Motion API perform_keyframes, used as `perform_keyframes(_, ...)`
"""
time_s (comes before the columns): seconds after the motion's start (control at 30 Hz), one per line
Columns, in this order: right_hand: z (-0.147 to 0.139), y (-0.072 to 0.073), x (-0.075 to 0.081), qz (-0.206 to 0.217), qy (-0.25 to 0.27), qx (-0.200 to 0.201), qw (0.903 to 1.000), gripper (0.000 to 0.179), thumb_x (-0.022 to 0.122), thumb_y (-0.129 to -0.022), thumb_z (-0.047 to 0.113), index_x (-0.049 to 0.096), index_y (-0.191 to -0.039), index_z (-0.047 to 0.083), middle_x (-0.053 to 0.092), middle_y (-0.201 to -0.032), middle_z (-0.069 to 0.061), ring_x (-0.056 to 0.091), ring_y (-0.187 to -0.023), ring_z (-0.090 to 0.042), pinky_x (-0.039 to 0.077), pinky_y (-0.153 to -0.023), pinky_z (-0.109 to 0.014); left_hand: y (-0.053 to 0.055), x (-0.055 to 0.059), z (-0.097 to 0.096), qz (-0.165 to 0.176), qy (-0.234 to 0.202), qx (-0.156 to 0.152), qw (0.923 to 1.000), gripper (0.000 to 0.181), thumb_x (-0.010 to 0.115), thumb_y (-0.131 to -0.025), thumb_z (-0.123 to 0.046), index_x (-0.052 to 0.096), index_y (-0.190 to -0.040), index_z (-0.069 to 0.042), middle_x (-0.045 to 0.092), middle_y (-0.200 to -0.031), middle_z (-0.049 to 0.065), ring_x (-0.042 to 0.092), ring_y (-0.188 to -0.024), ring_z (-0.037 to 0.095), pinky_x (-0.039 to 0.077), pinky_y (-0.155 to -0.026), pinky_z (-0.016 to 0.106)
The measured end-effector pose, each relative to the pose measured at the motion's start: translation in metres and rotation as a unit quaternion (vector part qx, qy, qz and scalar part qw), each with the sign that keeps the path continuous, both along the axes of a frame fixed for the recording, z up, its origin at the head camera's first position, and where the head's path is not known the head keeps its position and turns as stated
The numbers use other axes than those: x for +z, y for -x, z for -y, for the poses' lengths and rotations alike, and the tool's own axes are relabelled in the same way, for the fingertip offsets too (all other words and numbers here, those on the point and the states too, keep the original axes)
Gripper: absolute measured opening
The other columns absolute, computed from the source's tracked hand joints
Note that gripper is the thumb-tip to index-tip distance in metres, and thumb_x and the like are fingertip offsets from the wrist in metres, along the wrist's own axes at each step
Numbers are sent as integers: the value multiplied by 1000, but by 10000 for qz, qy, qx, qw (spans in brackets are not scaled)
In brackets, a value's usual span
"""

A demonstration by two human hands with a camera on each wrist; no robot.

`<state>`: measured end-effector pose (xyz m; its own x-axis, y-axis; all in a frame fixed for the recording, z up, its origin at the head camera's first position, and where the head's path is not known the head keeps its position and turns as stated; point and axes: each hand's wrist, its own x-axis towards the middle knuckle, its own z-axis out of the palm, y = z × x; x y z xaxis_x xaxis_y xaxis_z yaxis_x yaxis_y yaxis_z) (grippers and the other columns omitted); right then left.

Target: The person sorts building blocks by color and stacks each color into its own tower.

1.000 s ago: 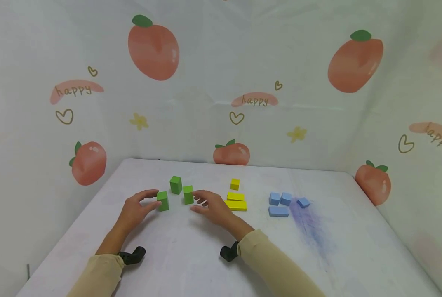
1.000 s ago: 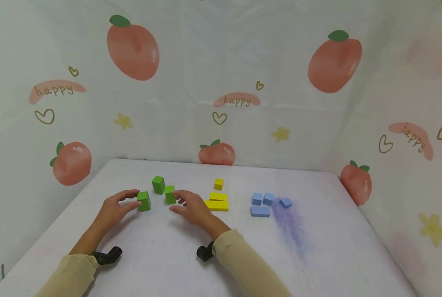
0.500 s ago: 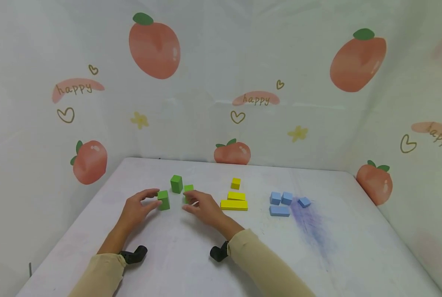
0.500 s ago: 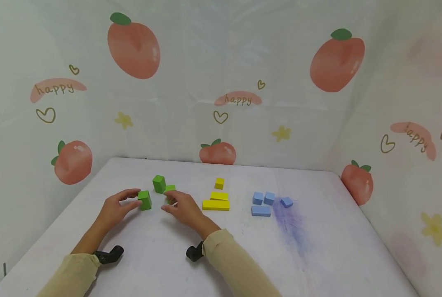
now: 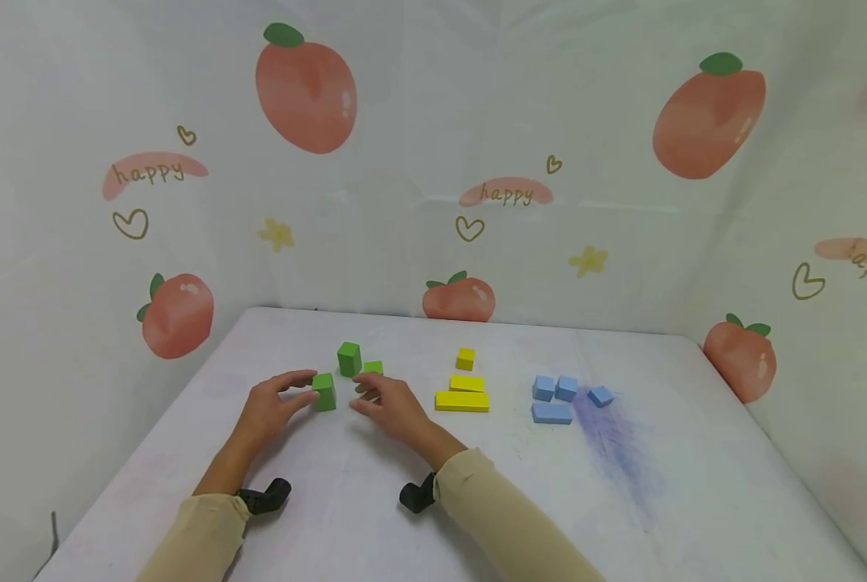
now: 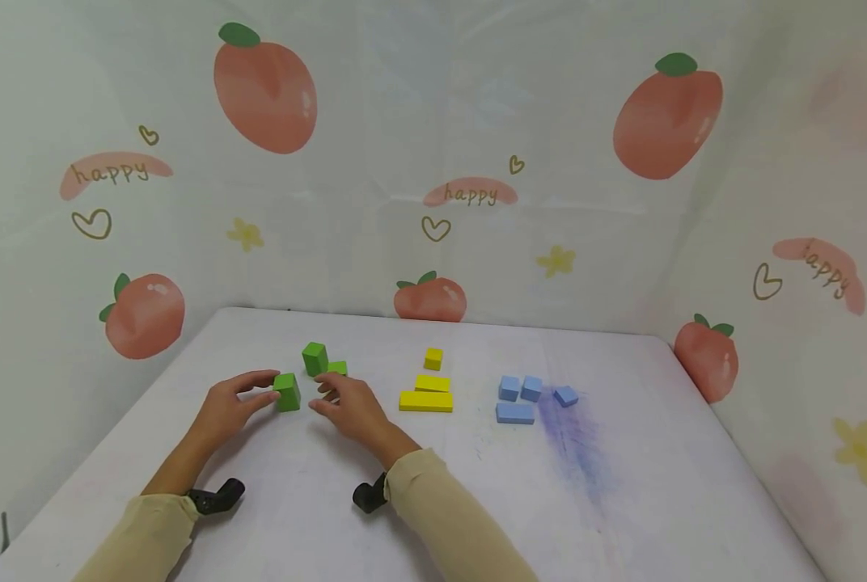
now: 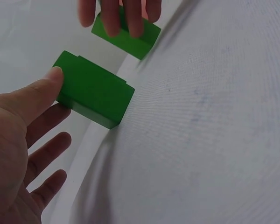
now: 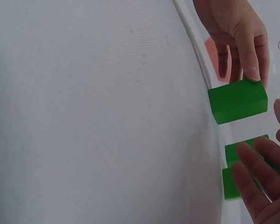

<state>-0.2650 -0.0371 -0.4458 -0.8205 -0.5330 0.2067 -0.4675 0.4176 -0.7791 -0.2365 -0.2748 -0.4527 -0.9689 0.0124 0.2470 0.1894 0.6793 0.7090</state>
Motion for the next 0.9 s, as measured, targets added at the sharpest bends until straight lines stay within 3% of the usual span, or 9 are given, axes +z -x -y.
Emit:
perform_keyframes(0.2, 6, 1, -3, 134, 28, -77, 9999, 41, 68, -93, 21, 58, -130, 7, 67, -116, -6, 64, -95, -8, 50, -85, -21, -1, 2, 1, 132, 4, -83, 9999, 48, 70, -91, -31, 61, -131, -8, 62, -124, 17, 49, -123, 39, 35, -102, 61)
perform_keyframes(0.9, 32, 0, -5, 148, -133, -416, 9989, 37, 68, -93, 22, 60, -128, 13, 67, -114, 1, 63, -96, -5, 51, -82, -20, 4, 4, 3, 368, -25, -282, 9989, 44, 73, -89, -28, 65, -127, -9, 65, -121, 14, 49, -124, 38, 36, -101, 58)
